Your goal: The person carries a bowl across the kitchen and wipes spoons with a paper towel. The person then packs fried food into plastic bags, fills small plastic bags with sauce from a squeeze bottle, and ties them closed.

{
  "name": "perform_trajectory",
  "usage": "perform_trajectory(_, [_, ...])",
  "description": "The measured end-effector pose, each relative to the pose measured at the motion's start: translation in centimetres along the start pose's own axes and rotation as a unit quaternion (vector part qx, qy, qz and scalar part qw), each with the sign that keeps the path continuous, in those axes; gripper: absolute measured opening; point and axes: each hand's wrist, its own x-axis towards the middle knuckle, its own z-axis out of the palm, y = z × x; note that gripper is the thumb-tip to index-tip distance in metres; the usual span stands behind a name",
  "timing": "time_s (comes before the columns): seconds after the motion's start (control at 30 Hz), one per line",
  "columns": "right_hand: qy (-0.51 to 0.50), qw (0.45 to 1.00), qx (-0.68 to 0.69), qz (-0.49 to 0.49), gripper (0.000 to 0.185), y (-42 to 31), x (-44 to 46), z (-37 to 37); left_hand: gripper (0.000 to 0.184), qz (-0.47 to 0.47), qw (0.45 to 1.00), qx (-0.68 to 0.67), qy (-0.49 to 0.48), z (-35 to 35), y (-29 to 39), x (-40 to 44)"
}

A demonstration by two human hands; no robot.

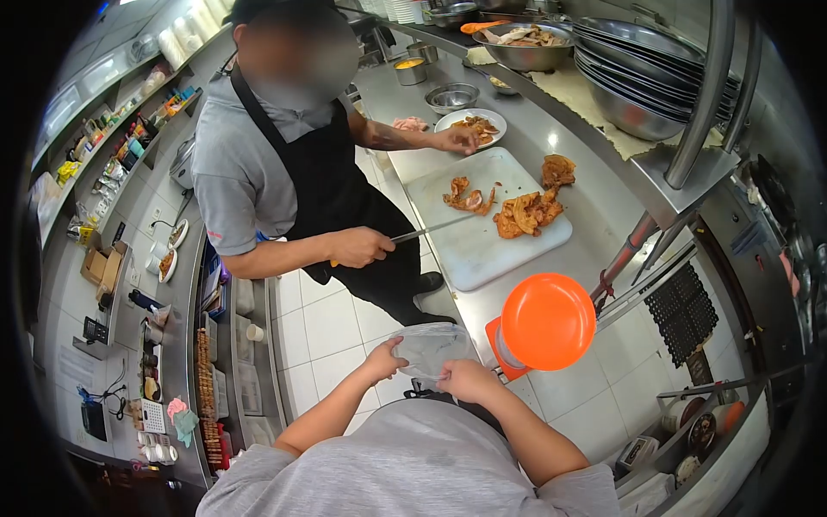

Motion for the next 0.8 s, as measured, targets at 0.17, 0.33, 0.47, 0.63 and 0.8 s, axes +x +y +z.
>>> perform_trajectory(0.17, [-0.023, 1.000, 0.011, 0.011, 0.029, -1.2, 0.0, -0.4, 0.052, 0.111, 0.979, 0.112, 0.127, -0.1, -3.2, 2.0])
perform_trajectory(0.33, [-0.056, 0.997, 0.018, 0.043, 0.027, -2.3, -0.3, -0.8, 0.042, 0.156, 0.967, 0.132, 0.151, -0.4, -3.0, 1.9])
perform_trajectory(0.47, [0.076, 0.995, 0.003, -0.072, 0.031, -0.8, -0.3, 0.3, 0.045, 0.178, 0.956, 0.151, 0.179, -0.1, -3.1, 1.9])
perform_trajectory(0.63, [0.132, 0.979, 0.142, -0.055, 0.035, -3.3, -2.2, -2.7, 0.048, 0.155, 0.955, 0.162, 0.195, -0.6, -5.9, 2.3])
perform_trajectory(0.8, [0.170, 0.972, 0.156, -0.049, 0.022, -2.1, -2.6, -2.5, 0.054, 0.095, 0.968, 0.157, 0.171, 0.5, -6.7, 1.4])
